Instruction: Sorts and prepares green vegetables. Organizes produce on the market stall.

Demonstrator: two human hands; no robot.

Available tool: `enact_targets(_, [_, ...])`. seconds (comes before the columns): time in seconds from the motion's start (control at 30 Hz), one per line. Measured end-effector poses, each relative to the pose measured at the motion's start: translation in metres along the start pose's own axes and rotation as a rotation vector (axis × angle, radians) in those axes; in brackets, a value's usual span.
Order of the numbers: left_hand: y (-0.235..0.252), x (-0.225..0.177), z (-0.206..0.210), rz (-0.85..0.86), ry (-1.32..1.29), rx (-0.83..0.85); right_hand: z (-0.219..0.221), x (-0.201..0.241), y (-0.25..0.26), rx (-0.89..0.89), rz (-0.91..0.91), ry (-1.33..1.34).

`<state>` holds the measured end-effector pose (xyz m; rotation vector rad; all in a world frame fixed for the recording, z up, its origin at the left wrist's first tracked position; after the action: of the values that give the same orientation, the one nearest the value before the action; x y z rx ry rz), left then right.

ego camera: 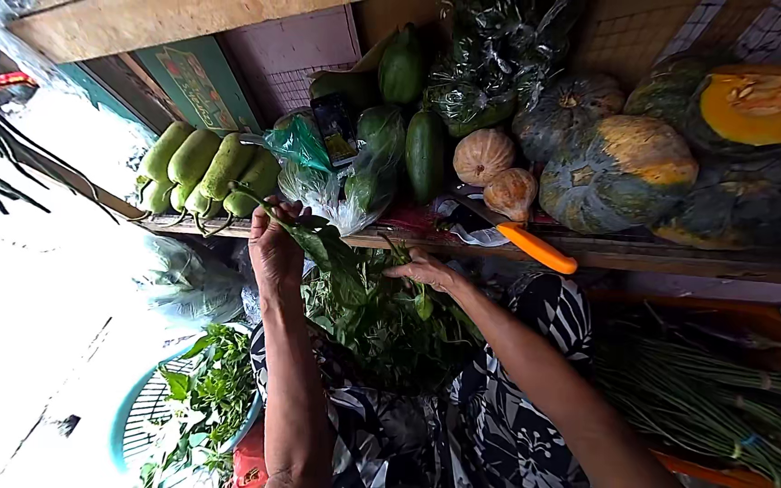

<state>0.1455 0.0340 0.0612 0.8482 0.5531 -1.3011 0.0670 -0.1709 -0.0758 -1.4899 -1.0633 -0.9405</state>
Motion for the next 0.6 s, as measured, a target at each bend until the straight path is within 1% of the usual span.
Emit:
enact_targets(0.1, [0.007,-0.004,-0.02,0.008,0.029,-0.144,-0.02,0.003,0.0,-0.139,0.004,0.118])
enact_targets(0.17, [0.009,-0.003,-0.036,0.007,0.065,-0.272,-0.034,0.012,-0.004,-0.258,-0.029,0.167])
enact_targets(0.23, [0.011,-0.002,-0.05,0.007,0.051,-0.353,-0.045,0.019,-0.007,-0.344,-0.059,0.209])
enact_targets(0.33, [0.01,0.003,-0.068,0.001,0.017,-0.455,-0.057,0.013,0.002,-0.377,-0.09,0.245])
enact_targets(0.43, [0.006,0.004,-0.081,0.036,0.015,-0.536,-0.058,0.013,0.001,-0.404,-0.097,0.204])
enact_targets(0.53, [-0.002,-0.001,-0.088,0.157,0.203,-0.617,-0.058,0.016,0.0,-0.419,-0.132,0.168])
enact_targets(0.6, [-0.006,-0.004,-0.091,0.179,0.285,-0.681,-0.06,0.017,0.002,-0.43,-0.169,0.148])
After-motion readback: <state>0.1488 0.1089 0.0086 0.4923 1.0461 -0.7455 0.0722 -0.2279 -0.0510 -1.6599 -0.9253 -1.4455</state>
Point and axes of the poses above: each hand's wrist, its own y-axis towards the middle knuckle, its own z-axis out of the palm, x = y × z, the point moved 8 cm from there along y, towards the middle knuckle, and after that the axes turned 11 degrees about -x, right-handed, at the moved point
